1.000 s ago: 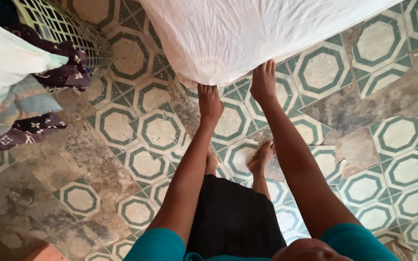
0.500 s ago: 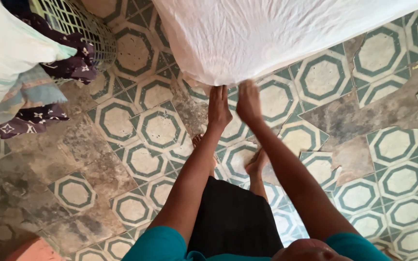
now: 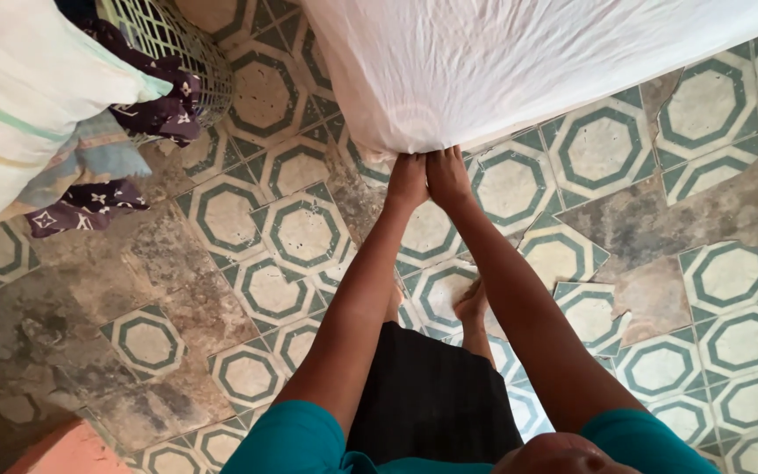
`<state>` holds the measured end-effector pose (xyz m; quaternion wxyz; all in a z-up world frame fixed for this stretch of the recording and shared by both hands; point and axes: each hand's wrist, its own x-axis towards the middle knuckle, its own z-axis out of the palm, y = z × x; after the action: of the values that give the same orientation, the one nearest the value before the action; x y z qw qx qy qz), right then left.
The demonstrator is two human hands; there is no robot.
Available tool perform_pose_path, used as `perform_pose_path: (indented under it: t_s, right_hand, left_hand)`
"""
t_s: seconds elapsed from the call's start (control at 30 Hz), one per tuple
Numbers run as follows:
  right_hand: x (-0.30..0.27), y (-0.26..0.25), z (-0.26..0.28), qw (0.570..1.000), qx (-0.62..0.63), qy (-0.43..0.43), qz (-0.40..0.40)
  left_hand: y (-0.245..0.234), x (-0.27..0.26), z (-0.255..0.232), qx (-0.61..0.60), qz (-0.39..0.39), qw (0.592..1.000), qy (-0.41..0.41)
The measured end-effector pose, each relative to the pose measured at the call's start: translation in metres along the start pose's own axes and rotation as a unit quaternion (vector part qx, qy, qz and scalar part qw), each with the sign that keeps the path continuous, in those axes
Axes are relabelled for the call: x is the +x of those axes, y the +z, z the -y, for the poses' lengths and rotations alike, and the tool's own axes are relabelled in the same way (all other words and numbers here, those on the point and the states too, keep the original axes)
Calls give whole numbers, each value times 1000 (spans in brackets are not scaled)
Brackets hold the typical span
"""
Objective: The recorder is tucking in bedsheets and arranging pillows on a bed.
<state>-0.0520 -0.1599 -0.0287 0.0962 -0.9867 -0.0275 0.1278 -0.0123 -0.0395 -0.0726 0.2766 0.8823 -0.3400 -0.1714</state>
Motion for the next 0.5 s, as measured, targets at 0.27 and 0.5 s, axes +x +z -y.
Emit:
perform_pose_path:
  t_s: [0.27, 0.5]
  right_hand:
    - [22, 53, -26, 993, 79, 56, 62]
    - [7, 63, -61, 986, 76, 62, 132]
  left_hand:
    - [-7, -87, -24, -71, -38, 995, -56]
    - [-1, -186, -50, -123, -51, 990, -44]
